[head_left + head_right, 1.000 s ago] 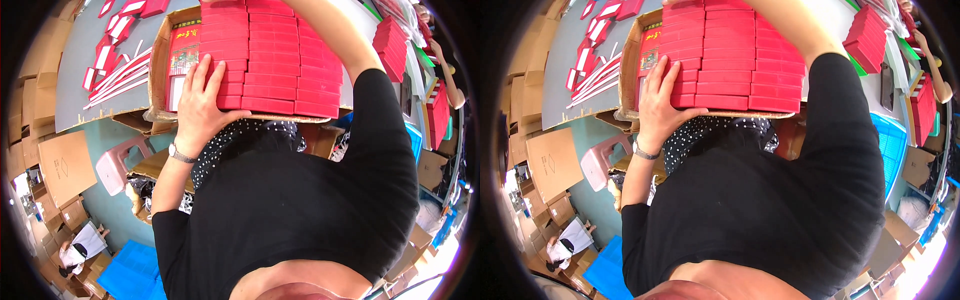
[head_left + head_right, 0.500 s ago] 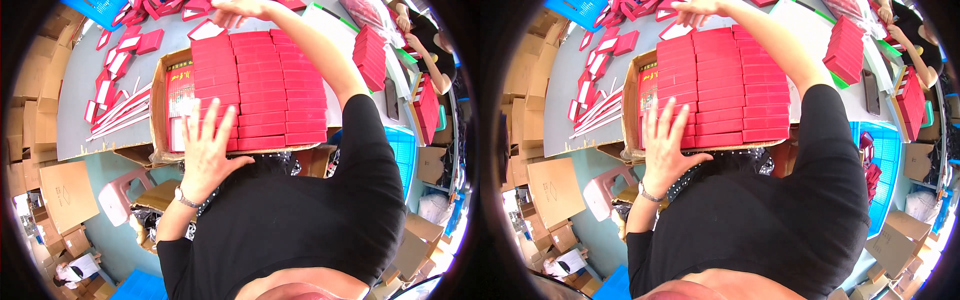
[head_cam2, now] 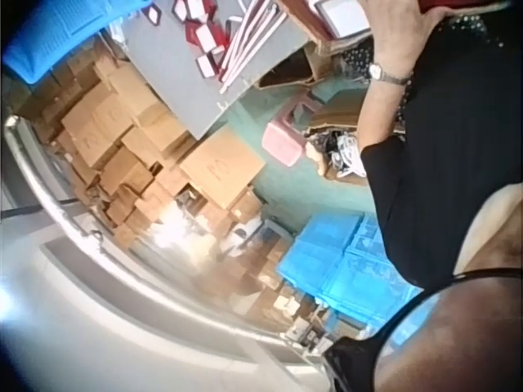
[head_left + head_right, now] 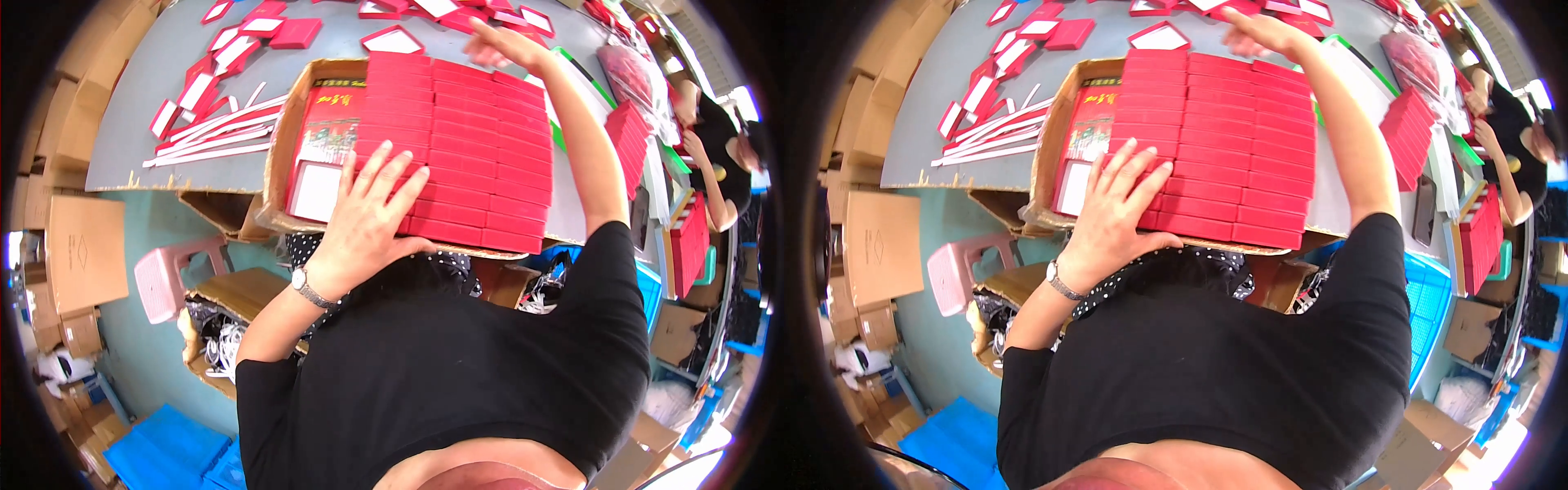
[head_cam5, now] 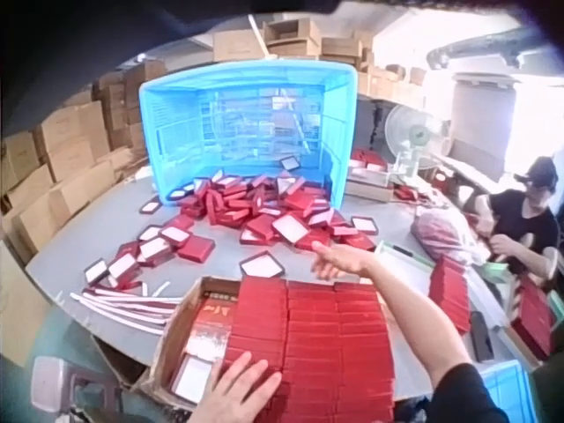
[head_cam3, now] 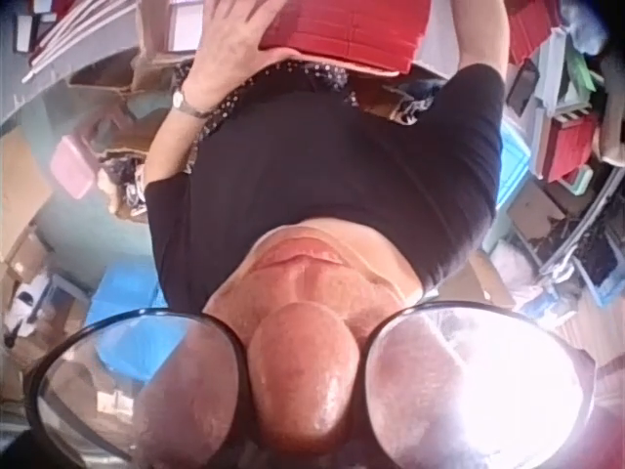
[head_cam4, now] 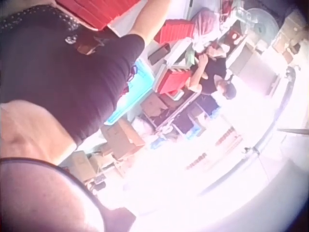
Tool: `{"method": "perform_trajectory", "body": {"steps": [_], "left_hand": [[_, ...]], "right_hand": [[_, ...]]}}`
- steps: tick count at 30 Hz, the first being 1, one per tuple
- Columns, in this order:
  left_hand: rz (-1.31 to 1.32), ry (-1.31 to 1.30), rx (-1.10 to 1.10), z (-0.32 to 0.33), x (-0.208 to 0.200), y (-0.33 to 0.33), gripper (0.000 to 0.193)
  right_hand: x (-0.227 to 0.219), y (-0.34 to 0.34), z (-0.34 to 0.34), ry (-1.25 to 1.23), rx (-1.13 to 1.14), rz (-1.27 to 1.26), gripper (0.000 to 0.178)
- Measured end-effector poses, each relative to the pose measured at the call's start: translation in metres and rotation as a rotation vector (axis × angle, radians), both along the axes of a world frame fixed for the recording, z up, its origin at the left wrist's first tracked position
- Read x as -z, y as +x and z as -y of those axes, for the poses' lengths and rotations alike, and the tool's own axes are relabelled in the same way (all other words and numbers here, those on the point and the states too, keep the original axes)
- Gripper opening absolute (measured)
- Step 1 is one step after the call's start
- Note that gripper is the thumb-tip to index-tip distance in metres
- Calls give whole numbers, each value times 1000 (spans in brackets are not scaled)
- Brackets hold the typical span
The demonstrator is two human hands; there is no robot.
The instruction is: The recorder is applying pink decorative ribbons to small red jewelry-style boxes and organizing them into containers within a factory workshop.
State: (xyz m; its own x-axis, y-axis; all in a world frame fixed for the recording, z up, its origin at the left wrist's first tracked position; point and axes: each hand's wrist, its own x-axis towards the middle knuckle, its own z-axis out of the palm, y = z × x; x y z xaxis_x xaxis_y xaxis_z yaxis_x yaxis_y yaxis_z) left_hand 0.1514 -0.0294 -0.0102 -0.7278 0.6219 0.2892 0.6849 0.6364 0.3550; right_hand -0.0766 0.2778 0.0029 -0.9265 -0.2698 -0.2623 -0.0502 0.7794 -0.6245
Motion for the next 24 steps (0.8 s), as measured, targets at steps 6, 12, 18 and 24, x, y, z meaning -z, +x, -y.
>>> {"method": "perform_trajectory", "body": {"steps": [6,12,18,24], "left_hand": [[1,186,-128,41,7,-5,63],[184,187,-167,107,22,-45,16],[490,-283,121,116,24,-81,21],[418,-320,183,111,36,-85,18]], "right_hand": [[31,5,-4,190,91,-149,85],[7,-58,50,232,-158,-429,48],[27,-97,188,527,-165,56,44],[41,-133,152,348,-299,-137,50]]}}
